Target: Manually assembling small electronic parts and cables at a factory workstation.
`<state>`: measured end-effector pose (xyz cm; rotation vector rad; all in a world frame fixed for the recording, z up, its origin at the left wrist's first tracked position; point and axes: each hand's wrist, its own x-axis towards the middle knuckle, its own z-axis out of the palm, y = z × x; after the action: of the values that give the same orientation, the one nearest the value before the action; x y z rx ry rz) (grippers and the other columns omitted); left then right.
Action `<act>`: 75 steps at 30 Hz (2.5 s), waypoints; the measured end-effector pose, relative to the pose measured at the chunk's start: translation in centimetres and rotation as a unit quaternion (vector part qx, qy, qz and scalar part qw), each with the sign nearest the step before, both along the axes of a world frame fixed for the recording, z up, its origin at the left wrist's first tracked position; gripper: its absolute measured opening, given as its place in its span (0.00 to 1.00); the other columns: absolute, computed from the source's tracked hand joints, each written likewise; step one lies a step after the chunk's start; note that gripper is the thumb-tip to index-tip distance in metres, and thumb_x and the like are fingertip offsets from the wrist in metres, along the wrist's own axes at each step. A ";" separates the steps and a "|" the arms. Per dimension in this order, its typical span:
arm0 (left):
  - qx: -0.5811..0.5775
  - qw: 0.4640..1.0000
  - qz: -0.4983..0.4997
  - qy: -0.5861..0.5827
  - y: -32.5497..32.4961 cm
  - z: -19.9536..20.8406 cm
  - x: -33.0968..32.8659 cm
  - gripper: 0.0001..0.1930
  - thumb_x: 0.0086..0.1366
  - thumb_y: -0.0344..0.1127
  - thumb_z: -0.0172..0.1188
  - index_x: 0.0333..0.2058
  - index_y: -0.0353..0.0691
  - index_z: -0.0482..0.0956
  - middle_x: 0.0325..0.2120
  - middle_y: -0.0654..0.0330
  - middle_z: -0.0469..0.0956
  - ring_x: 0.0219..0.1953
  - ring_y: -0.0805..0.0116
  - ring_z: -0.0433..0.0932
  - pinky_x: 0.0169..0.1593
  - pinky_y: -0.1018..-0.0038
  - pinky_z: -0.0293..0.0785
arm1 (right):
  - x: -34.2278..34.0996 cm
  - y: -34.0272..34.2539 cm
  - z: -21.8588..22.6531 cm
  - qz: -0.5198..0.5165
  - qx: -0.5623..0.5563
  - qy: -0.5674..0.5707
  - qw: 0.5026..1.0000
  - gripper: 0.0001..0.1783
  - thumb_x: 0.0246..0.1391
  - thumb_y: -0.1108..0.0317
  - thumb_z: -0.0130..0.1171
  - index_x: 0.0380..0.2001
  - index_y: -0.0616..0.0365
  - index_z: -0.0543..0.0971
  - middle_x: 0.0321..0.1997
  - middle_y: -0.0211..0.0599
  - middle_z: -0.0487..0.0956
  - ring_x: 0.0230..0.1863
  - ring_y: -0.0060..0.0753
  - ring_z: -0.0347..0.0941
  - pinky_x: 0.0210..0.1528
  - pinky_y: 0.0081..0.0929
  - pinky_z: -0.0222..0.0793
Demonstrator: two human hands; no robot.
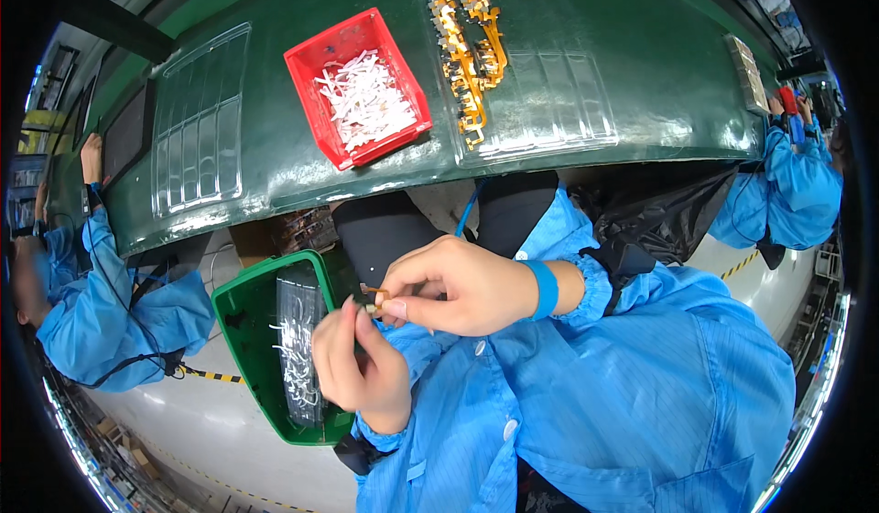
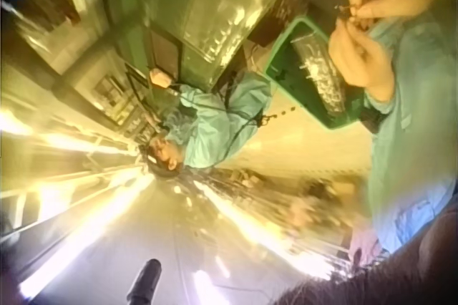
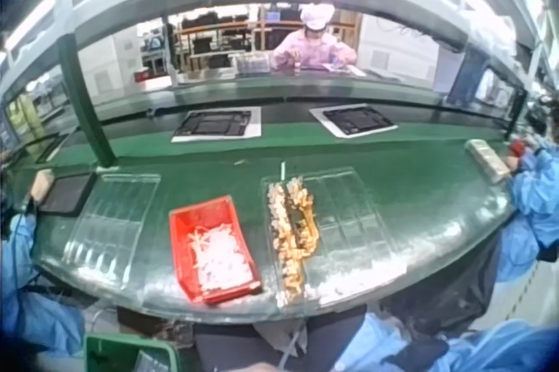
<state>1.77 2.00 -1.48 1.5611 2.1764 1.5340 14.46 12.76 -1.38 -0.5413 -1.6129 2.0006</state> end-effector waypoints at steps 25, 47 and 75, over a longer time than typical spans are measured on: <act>-0.053 0.996 -0.063 0.032 -0.5 1.9 0.4 0.06 0.49 0.16 0.62 0.29 0.26 0.81 0.26 0.49 0.82 0.27 0.62 0.82 0.36 0.74 0.77 | 1.3 0.2 0.0 0.023 0.364 -0.026 0.931 0.07 0.48 0.73 0.57 0.31 0.64 0.76 0.31 0.45 0.76 0.35 0.49 0.76 0.36 0.41 0.74; -0.414 0.842 0.324 0.120 -17.9 -11.1 -13.1 0.19 0.65 0.42 0.62 0.27 0.26 0.82 0.22 0.43 0.80 0.23 0.52 0.80 0.28 0.63 0.74 | 1.4 2.9 0.3 0.047 0.029 0.028 0.998 0.10 0.60 0.72 0.59 0.43 0.65 0.80 0.44 0.42 0.78 0.44 0.26 0.76 0.42 0.22 0.73; 0.025 0.824 -0.264 -0.501 24.9 10.7 -12.4 0.12 0.63 0.26 0.61 0.45 0.32 0.75 0.39 0.52 0.80 0.37 0.64 0.81 0.41 0.72 0.79 | 2.2 15.7 7.5 -0.165 -0.099 0.082 0.978 0.20 0.63 0.70 0.56 0.54 0.70 0.69 0.53 0.50 0.78 0.52 0.36 0.78 0.54 0.29 0.75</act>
<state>-10.60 26.91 9.25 0.8587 1.0209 1.6305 16.62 28.48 6.12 -0.6529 -1.1484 1.9056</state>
